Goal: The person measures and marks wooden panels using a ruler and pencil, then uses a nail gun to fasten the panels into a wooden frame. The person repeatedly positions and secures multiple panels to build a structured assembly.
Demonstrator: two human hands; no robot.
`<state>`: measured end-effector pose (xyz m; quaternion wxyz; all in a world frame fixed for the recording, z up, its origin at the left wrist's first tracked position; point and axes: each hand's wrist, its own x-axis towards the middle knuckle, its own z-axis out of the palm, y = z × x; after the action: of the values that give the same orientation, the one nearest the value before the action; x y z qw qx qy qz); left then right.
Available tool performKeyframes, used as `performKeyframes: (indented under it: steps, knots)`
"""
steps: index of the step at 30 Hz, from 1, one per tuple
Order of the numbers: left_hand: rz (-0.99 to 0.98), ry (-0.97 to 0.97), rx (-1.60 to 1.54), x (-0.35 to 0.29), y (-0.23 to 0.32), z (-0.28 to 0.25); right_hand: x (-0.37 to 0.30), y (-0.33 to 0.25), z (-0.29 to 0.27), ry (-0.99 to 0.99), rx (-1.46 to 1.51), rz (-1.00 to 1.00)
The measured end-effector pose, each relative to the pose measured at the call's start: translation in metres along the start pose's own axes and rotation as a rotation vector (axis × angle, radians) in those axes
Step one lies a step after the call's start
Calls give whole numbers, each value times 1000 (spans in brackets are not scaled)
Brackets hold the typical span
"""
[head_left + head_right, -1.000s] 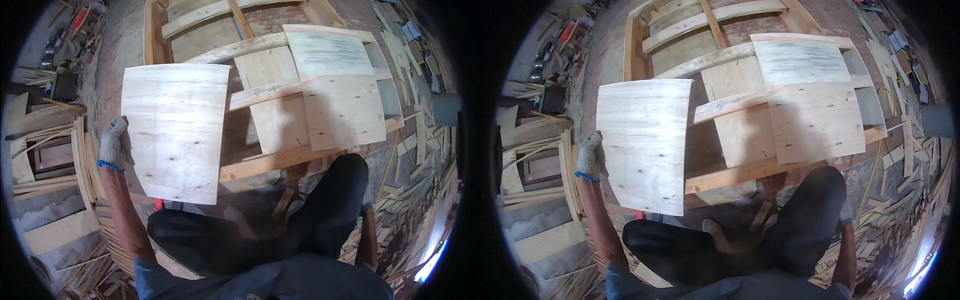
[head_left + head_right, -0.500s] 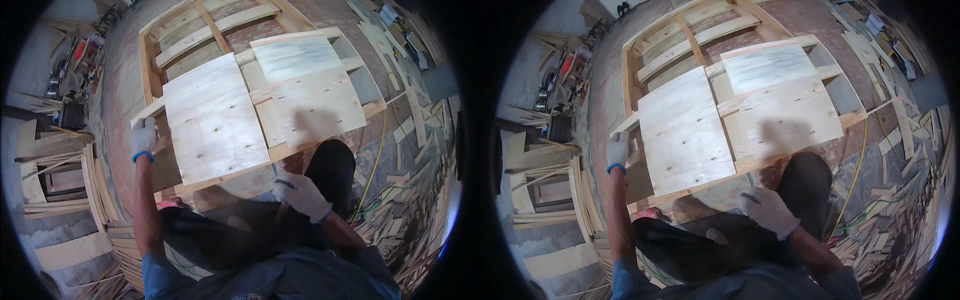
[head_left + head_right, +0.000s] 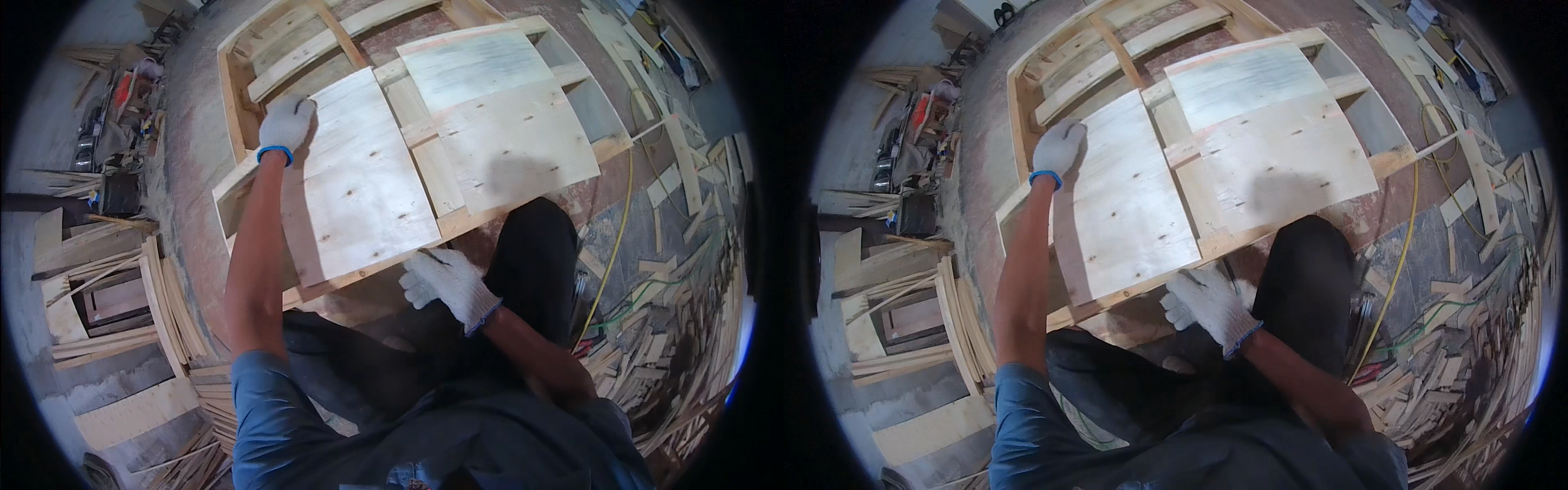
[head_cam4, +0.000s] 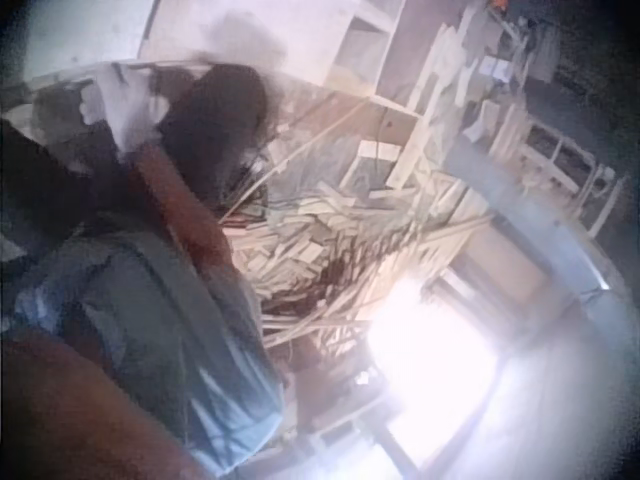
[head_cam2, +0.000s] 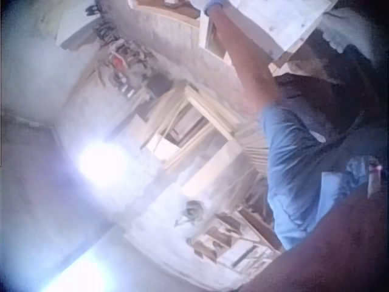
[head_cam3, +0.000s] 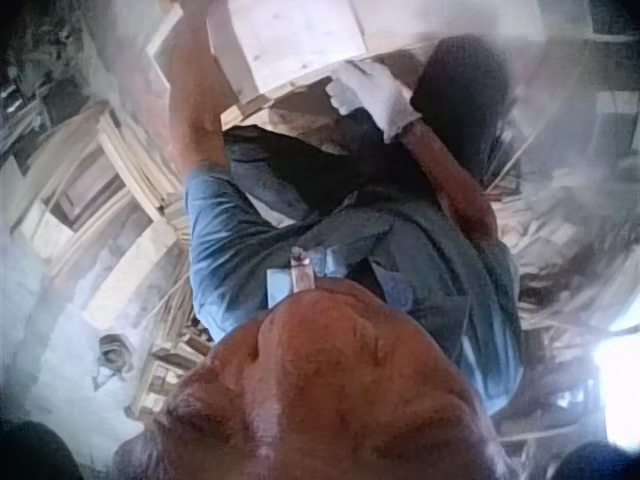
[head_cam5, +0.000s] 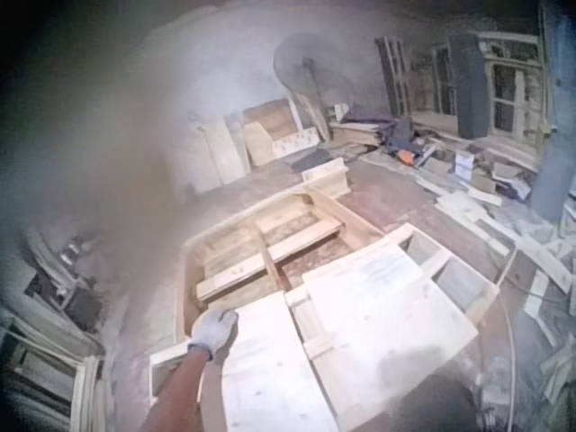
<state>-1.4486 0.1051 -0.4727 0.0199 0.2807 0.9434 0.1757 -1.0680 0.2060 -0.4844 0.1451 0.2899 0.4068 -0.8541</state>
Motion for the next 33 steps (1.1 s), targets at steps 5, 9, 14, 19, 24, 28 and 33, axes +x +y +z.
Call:
performKeyframes:
  steps: [5, 9, 14, 19, 24, 28, 33]
  knots:
    - [12, 39, -6, 0, -5, 6, 1, 5, 2, 33, 102, 22]
    - [15, 81, 11, -18, -7, 7, 1, 10, 1, 26, 97, -31]
    - [30, 155, -35, -29, -20, 12, 0, 4, 6, 42, 23, 13]
    - [13, 156, -4, -27, -23, 10, 0, 4, 9, 66, 50, 31]
    - [26, 179, -13, -27, -22, 11, 2, 5, 10, 56, 14, 16]
    - [10, 165, 3, -26, -19, 10, 7, 11, 7, 55, 69, 31]
    - [14, 177, -6, -25, -32, 14, 8, 12, 11, 56, 67, 40]
